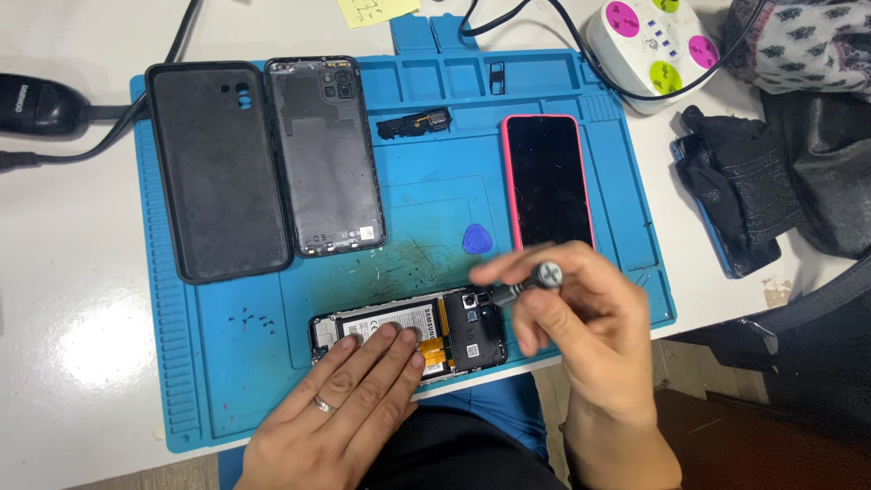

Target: The person uses a screwdriver to remove screws from a disassembled smartphone placed on a blue mat. They then use a plastic pry tool to lift and remove a metal bracket from the phone's interior. The person continues to unscrew components and reposition the phone while other disassembled devices remain on the table.

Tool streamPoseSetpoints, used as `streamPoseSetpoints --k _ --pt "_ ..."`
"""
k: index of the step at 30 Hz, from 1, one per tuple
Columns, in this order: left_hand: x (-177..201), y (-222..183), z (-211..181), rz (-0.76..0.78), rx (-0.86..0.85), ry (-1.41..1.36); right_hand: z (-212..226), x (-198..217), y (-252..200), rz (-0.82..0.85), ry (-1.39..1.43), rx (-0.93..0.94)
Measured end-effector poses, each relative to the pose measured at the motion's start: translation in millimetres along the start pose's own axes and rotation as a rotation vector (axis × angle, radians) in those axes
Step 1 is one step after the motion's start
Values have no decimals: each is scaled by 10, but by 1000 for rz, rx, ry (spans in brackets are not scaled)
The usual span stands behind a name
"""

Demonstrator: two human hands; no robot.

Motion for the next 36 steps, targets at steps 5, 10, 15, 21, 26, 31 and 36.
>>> streamPoseSetpoints --k 5,10,15,21,26,31,36 --pt "47 17 12 -50 -17 -33 28 -27 11 -207 -240 43" --pt "42 -11 5 -90 -42 -27 30 2 57 -107 -226 79" --pt "16 -28 -17 -95 -33 1 -42 11 95 -55 -46 62" --pt "-9 -42 -8 -94 -32 -23 94 3 19 -77 -160 10" --pt "21 -18 -6 -97 -22 -27 114 -18 -24 -69 -299 92" --pt "10 -25 2 -94 -25 -20 -71 78 14 -92 -87 20" --pt "21 -10 1 -100 -25 -11 -31 22 30 -17 -5 -12"
Point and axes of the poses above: each hand's wrist, its own y-axis towards the middle knuckle, its own x-axis out of the back of the hand, z = x × y, the point moved 5 cm from there along y, towards the middle knuckle, and after that the axes turned 15 degrees about -x, right-handed, at the moved point
